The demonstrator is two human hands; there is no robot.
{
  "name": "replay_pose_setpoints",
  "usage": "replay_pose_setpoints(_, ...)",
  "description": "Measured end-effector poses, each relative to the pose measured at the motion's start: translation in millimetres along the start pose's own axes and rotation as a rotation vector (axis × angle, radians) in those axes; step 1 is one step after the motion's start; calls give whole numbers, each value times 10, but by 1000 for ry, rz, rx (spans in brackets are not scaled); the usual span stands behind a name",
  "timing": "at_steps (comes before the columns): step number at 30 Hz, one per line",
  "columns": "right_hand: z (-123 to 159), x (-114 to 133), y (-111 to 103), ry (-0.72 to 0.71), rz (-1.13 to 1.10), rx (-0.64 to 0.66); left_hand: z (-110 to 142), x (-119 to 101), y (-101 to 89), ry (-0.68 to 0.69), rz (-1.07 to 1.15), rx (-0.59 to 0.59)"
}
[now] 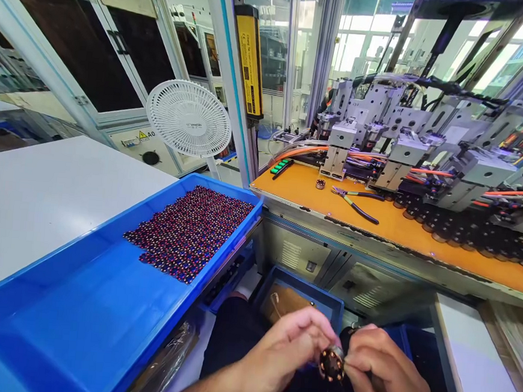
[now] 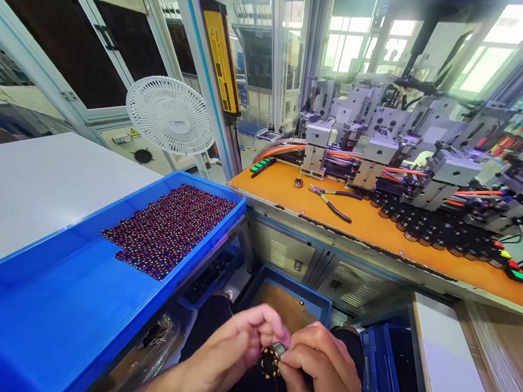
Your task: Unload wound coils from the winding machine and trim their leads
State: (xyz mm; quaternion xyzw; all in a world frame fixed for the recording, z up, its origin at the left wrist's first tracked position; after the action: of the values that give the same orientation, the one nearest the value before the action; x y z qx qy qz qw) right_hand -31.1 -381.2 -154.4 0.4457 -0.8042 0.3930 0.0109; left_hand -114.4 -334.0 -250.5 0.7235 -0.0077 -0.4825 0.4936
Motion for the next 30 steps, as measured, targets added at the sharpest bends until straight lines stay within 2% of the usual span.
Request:
replay_pose_setpoints(2, -5, -2, -12, -13, 25, -15, -7, 133, 27, -98, -56, 67)
replay_pose_setpoints(3, -4, -11, -8, -13, 48, -11, -7, 153, 35, -102, -75, 89)
replay_pose_setpoints(10, 4, -100, -13, 42, 161, -23, 26, -118, 47, 129, -97, 10)
replay_pose_setpoints(13, 5, -130, -13, 92, 103, -48, 52, -248, 62, 224, -38, -21)
replay_pose_setpoints(16, 5, -147, 33, 129, -22, -11, 53, -316, 65, 266, 79, -16)
replay_pose_setpoints(18, -9, -131, 44, 122, -93, 11, 21, -276, 22, 221, 121, -46)
replay_pose_setpoints(20, -34, -107, 29, 101, -135, 20, -28, -127, -6, 83, 87, -50)
replay_pose_setpoints(22, -55, -95, 1, 86, -144, 19, -58, 57, 13, -67, 13, 17)
replay_pose_setpoints(24, -61, -87, -30, 72, -129, 8, -63, 163, 26, -126, -51, 83)
replay_pose_setpoints(26, -53, -87, -45, 73, -101, 0, -63, 148, 7, -79, -93, 84)
replay_pose_setpoints(30, -46, -116, -97, 142, -66, -96, -27, -28, 23, 80, -72, 39)
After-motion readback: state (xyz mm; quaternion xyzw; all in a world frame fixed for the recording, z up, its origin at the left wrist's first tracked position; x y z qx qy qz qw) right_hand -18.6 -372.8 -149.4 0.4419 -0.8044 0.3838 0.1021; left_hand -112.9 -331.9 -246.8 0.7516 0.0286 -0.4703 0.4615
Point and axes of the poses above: each hand's wrist, its own z-axis away from the middle knuckle, its own y-axis out of the palm, x = y × z, the point moved 9 cm from there along -z, towards the middle knuckle, and after that the axes turned 1 degree about -y, right-handed, at the moved point
